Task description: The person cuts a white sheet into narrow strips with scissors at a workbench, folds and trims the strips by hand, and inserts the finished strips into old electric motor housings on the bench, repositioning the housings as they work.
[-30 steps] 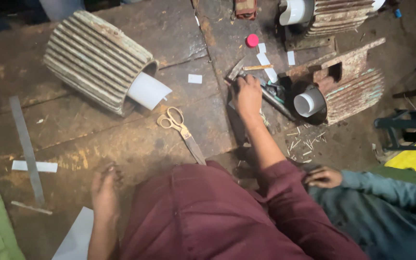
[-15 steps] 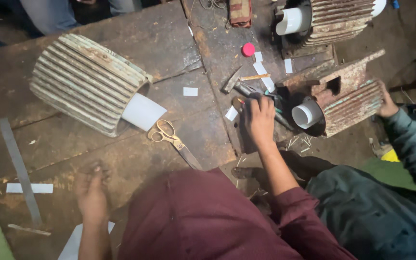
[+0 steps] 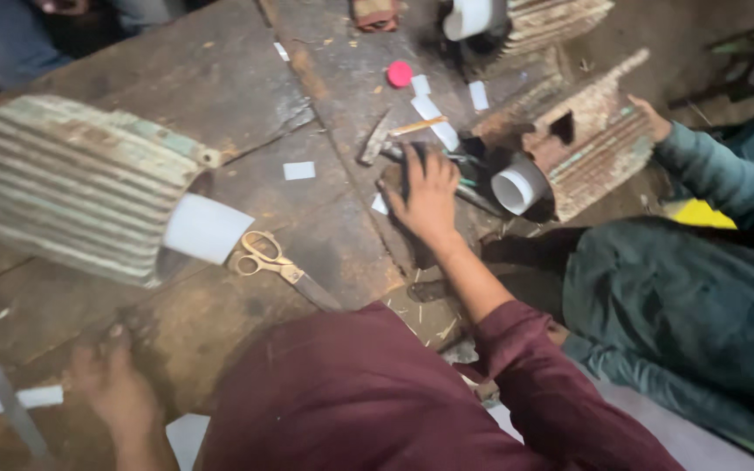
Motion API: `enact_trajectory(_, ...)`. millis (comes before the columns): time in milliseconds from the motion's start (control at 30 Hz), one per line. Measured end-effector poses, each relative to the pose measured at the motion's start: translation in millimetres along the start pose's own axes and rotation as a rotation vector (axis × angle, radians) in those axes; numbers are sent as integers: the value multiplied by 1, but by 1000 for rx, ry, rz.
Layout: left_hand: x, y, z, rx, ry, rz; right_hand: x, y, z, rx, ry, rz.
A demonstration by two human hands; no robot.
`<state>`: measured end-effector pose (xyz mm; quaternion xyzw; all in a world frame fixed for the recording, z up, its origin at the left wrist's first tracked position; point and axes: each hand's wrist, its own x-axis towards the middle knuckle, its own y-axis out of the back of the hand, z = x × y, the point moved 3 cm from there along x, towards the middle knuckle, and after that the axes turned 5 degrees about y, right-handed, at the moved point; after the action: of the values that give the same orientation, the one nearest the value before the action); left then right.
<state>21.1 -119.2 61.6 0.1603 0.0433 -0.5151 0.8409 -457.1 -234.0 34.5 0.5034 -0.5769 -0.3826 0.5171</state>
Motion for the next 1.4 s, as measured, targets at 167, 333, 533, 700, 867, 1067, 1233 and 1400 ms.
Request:
enact_trajectory(167,-12,-18,-19,-158,170,-55,-19,13,-5,16,46,-14)
enact_trajectory(333,-21,-60,-17,328,-117,-350,-34,23,-8,34,90,-13)
enact_trajectory(533,-38,-105,-1,817,-375,-645,-43,9,-6,-39,95,-70)
enact_trajectory(700,-51,-121,25,977,-643,-653,-44,8,-15,-22,104,-49)
enact_trajectory(867,-60,-106,32,814,-570,-595,-49,39,-44,234,-70,-17)
enact_trajectory(1067,-73,-62,16,531,-327,-587,-50,60,-172,2180,-482,-593)
enact_trajectory(1233,-66,-33,-1,508,-130,-579,-59,62,-221,2202,-442,-712)
enact_trajectory(1400,-40,5,-19,358,-165,-514,-97,66,-186,2045,-689,-606)
